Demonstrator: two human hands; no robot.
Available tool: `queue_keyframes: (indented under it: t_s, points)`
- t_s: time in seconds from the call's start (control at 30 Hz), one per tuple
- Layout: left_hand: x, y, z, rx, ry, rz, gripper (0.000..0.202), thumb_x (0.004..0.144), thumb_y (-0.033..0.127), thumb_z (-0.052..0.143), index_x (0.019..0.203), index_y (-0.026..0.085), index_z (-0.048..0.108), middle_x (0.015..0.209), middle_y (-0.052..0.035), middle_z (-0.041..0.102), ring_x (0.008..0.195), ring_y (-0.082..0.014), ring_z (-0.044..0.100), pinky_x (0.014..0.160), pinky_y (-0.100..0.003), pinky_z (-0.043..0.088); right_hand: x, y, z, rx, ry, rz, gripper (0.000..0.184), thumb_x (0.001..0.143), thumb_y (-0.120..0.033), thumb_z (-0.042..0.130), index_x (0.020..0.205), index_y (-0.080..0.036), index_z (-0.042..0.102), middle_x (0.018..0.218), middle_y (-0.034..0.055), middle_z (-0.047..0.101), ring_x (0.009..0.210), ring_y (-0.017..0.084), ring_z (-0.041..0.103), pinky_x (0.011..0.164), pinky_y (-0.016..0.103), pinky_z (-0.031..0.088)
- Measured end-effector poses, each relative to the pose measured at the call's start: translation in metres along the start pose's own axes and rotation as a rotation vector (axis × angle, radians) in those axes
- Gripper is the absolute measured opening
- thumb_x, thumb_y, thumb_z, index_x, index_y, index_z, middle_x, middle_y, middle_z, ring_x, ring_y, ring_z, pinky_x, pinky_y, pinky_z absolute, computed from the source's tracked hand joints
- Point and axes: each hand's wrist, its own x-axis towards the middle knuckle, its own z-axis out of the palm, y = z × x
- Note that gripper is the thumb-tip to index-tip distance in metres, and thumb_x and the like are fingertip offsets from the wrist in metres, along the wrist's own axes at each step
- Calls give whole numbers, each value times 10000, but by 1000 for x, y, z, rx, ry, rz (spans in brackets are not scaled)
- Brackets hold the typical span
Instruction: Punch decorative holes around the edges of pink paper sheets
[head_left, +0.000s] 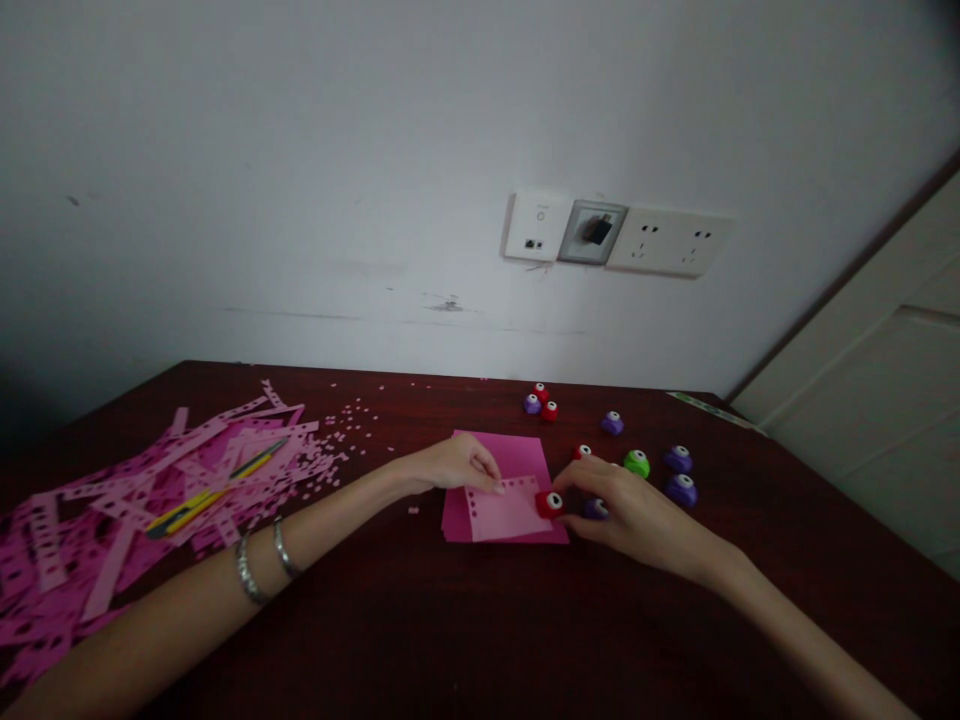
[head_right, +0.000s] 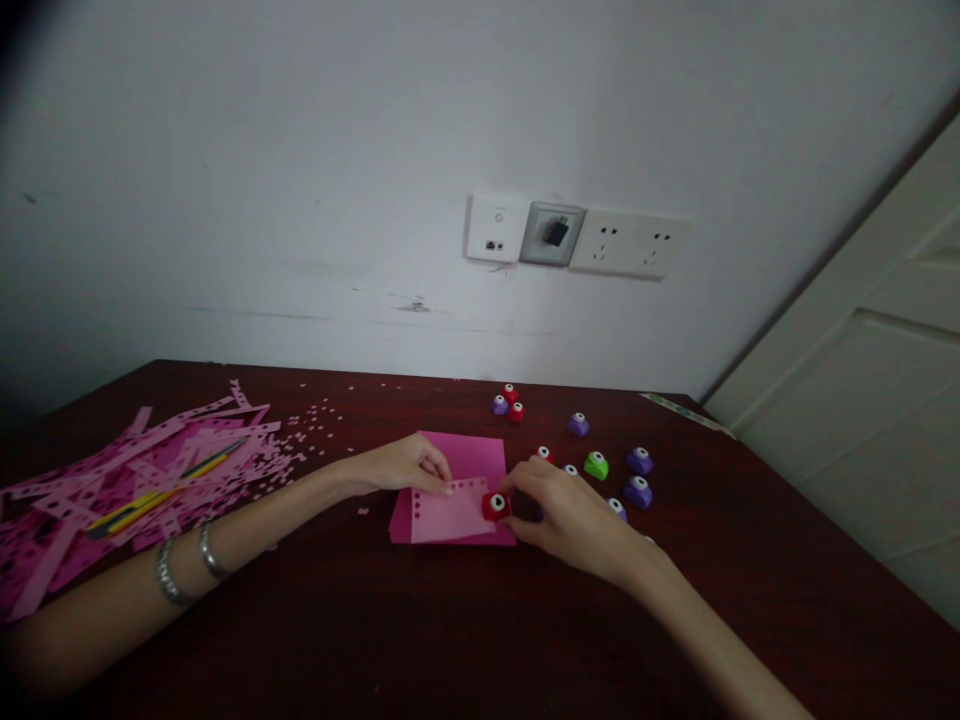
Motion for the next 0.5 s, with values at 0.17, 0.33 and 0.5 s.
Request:
queue_keyframes:
  t_s: [0.17,0.33,0.5]
  points:
    - [2,-4,-2,-67,-37,17,252,615,346,712,751,134,702,692,-50,650,604,-107,523,617,-269,383,-1,-2,-2,0,12,-24,166,804,-250,582,959,-224,633,918,36,622,863,190,561,799,336,442]
    - [3,-5,-2,-77,-37,15,278,603,385,723,750,150,705,696,-49,652,616,-113,527,621,-274,384,-2,1,0,-16,58,-40,181,804,-281,587,971,-228,633,930,43,629,893,206,574,871,392,437]
    - [3,-7,-4,-59,-38,33,281,608,393,723,754,154,707,696,-52,656,609,-114,528,612,-275,385,-2,2,-1,9,67,-57,200,800,-309,597,977,-230,645,927,46,639,885,207,583,832,371,465]
